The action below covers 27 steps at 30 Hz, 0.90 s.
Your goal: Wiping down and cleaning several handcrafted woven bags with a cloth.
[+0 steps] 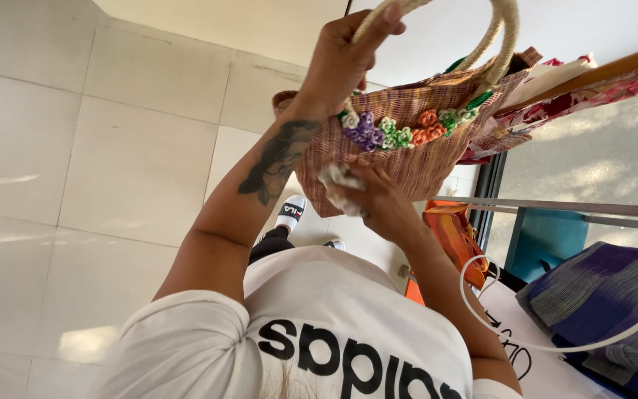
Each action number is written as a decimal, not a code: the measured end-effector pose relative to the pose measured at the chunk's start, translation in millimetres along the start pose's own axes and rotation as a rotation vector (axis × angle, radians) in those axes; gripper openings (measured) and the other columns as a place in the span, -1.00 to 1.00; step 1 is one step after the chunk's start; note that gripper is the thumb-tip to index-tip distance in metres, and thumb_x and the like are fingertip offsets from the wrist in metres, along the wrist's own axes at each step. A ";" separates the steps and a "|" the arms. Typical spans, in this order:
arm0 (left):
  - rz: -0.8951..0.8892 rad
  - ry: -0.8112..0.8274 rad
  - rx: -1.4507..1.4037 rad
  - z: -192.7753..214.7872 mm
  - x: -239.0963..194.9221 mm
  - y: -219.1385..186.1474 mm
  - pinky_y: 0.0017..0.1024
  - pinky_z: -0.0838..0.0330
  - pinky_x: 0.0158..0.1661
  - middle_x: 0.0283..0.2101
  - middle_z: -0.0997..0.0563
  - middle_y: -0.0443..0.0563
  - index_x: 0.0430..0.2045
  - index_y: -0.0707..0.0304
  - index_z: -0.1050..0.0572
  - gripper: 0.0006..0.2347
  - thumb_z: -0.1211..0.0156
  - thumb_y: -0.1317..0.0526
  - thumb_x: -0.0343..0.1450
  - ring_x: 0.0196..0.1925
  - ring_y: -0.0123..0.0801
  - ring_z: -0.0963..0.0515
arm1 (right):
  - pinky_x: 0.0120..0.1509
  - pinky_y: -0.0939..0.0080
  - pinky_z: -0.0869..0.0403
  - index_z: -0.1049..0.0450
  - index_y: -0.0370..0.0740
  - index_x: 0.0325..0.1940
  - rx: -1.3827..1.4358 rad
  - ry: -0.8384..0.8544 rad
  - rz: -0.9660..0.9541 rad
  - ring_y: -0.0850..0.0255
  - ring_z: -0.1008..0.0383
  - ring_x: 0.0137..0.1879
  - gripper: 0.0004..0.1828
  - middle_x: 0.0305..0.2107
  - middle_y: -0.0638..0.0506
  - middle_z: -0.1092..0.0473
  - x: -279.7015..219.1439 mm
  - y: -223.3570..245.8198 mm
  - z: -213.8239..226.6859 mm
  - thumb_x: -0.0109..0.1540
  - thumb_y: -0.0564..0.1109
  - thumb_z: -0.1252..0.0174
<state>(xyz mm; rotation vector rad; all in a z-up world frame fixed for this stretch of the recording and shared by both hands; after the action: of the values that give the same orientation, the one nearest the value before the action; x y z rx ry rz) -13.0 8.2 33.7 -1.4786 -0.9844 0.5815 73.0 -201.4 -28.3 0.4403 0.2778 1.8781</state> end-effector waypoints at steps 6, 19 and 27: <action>0.076 0.019 -0.130 33.5 -6.0 2.1 -0.51 -0.23 -0.66 -0.76 -0.25 -0.25 -0.23 0.23 -0.66 -0.49 -0.12 -0.27 0.35 -0.78 -0.58 -0.14 | 0.16 0.18 -0.58 -0.59 -0.33 -0.09 0.783 -0.095 -0.404 0.09 -0.56 -0.01 -0.27 0.01 -0.03 -0.54 -44.5 -38.1 45.9 -0.16 -0.67 0.22; 0.118 0.038 -0.084 25.6 1.5 15.8 -0.59 -0.16 -0.71 -0.75 -0.26 -0.27 -0.21 0.24 -0.63 -0.55 -0.09 -0.19 0.41 -0.79 -0.64 -0.10 | -0.18 0.20 -0.46 -0.48 0.00 0.24 0.590 -0.132 -0.786 0.15 -0.46 -0.17 -0.35 0.01 -0.03 -0.48 -31.7 -23.9 70.5 0.12 -0.47 -0.14; 0.021 0.344 -0.041 22.1 -16.9 17.2 -0.64 -0.15 -0.60 -0.57 -0.46 -0.22 -0.22 0.29 -0.62 -0.71 -0.30 0.02 0.43 -0.62 -0.67 -0.20 | 0.63 -0.10 -0.26 -0.13 -0.12 0.50 0.396 -0.547 -0.303 -0.15 -0.23 0.52 0.07 0.46 -0.12 -0.13 -21.6 -71.6 148.8 -0.02 -0.26 -0.51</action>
<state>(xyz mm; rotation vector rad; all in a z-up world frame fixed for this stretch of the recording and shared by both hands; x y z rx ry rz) -35.7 7.2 10.2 -1.5637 -0.7157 0.3081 204.5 -200.4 73.9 1.0928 0.3244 1.3414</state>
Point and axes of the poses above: each hand's wrist, its own x-axis towards the middle knuckle, its own z-axis out of the back of the hand, y = z × x, the point moved 2 cm from there along x, towards the middle knuckle
